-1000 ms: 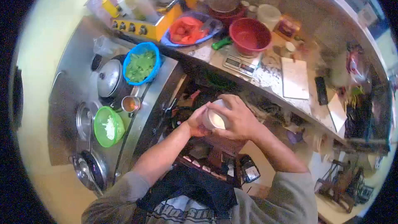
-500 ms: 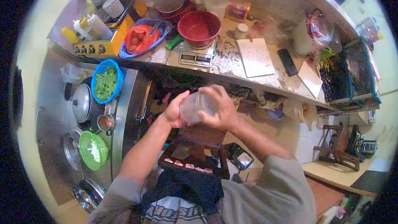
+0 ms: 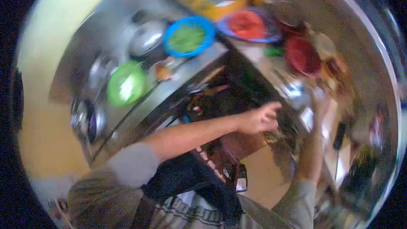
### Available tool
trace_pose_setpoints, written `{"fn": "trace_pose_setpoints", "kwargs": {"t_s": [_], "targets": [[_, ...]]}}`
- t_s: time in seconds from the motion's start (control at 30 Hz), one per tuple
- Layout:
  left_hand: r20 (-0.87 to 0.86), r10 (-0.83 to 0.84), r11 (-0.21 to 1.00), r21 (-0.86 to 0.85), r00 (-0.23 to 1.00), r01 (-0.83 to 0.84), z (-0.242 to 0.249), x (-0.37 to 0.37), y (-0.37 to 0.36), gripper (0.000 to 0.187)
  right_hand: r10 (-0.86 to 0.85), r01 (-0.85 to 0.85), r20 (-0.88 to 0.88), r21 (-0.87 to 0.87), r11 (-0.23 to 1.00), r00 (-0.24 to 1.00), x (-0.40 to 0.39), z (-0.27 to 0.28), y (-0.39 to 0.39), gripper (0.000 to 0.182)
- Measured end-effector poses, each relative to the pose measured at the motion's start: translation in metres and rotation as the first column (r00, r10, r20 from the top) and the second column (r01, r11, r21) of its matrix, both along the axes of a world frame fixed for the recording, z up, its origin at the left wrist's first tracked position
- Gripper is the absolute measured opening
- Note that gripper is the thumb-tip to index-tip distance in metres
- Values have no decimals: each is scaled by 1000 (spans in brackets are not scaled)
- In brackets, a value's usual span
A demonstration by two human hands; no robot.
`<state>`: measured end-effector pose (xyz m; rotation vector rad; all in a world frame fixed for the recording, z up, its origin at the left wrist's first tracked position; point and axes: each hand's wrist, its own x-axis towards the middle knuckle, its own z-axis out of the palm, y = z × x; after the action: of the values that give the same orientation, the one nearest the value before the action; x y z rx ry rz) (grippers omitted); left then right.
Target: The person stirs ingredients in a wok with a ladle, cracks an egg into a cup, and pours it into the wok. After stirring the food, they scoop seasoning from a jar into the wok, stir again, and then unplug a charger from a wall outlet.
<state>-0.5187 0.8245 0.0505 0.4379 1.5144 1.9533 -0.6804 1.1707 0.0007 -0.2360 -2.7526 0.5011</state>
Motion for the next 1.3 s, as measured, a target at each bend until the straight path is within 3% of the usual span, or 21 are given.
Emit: {"fn": "trace_pose_setpoints", "kwargs": {"t_s": [0.1,0.13,0.23,0.27,0.33,0.37,0.4,0.47,0.5,0.53,0.57,0.6,0.67,0.77,0.8,0.9,0.93,1.0,1.1,1.2,1.3], "targets": [[-88,-101,995,-7,991,100,7,70,-112,68,101,-115,80,206,972,992,-50,0,0,40],[-138,-129,986,-122,982,113,27,106,-157,70,135,-141,41,256,956,990,-57,5,-11,38],[-79,-84,991,-116,993,74,48,234,-257,75,387,-334,-200,253,908,900,-22,40,-109,35],[-215,-91,969,-244,972,36,31,279,-274,73,499,-470,-210,173,865,841,8,46,-160,34],[-5,303,921,-256,953,-294,28,369,-311,75,708,-710,-65,-122,694,703,83,38,-288,33],[154,402,893,-282,902,-350,31,405,-328,76,796,-742,78,-317,590,600,127,31,-361,32],[310,483,866,-309,819,-394,34,441,-345,77,802,-582,182,-601,549,569,159,-4,-426,33],[297,599,739,-562,743,-371,-18,518,-377,74,931,-428,325,-827,365,167,274,25,-577,43],[204,641,583,-757,740,-296,-28,546,-390,71,975,-251,206,-951,178,-90,313,3,-642,52],[102,656,382,-899,748,-213,-38,574,-408,69,955,-165,208,-971,175,-211,367,6,-707,58],[2,644,153,-980,765,-126,-50,599,-428,66,899,-122,334,-942,312,-282,425,38,-767,70],[-66,828,197,-895,557,-399,-66,620,-444,63,816,-19,316,-936,351,-484,466,38,-827,80],[40,999,53,-561,36,-826,-92,659,-480,56,799,-147,327,-944,294,-504,551,7,-926,75],[362,853,-258,-331,-375,-908,-68,686,-529,48,813,12,210,-966,258,-543,604,-68,-992,57],[389,831,-290,-306,-397,-907,-62,697,-545,43,829,95,167,-962,255,-533,618,-76,-1003,52],[529,775,-285,-196,-346,-938,-62,715,-583,43,831,-643,517,-711,283,-206,601,51,-959,32],[554,779,-246,-165,-296,-955,-62,713,-594,43,950,-860,282,-510,30,-134,581,21,-950,42],[591,784,-164,-100,-191,-981,-60,702,-612,43,921,-951,364,-307,-22,-139,555,28,-953,59],[720,694,-75,66,-4,-995,-96,674,-643,39,915,-998,398,5,-68,-60,556,43,-991,60],[751,660,-175,109,-34,-978,-82,646,-656,32,843,-987,527,48,-155,-107,556,40,-1017,60],[716,698,-61,73,9,-995,-110,635,-689,25,731,-939,673,173,-297,-107,572,121,-963,60]]}}
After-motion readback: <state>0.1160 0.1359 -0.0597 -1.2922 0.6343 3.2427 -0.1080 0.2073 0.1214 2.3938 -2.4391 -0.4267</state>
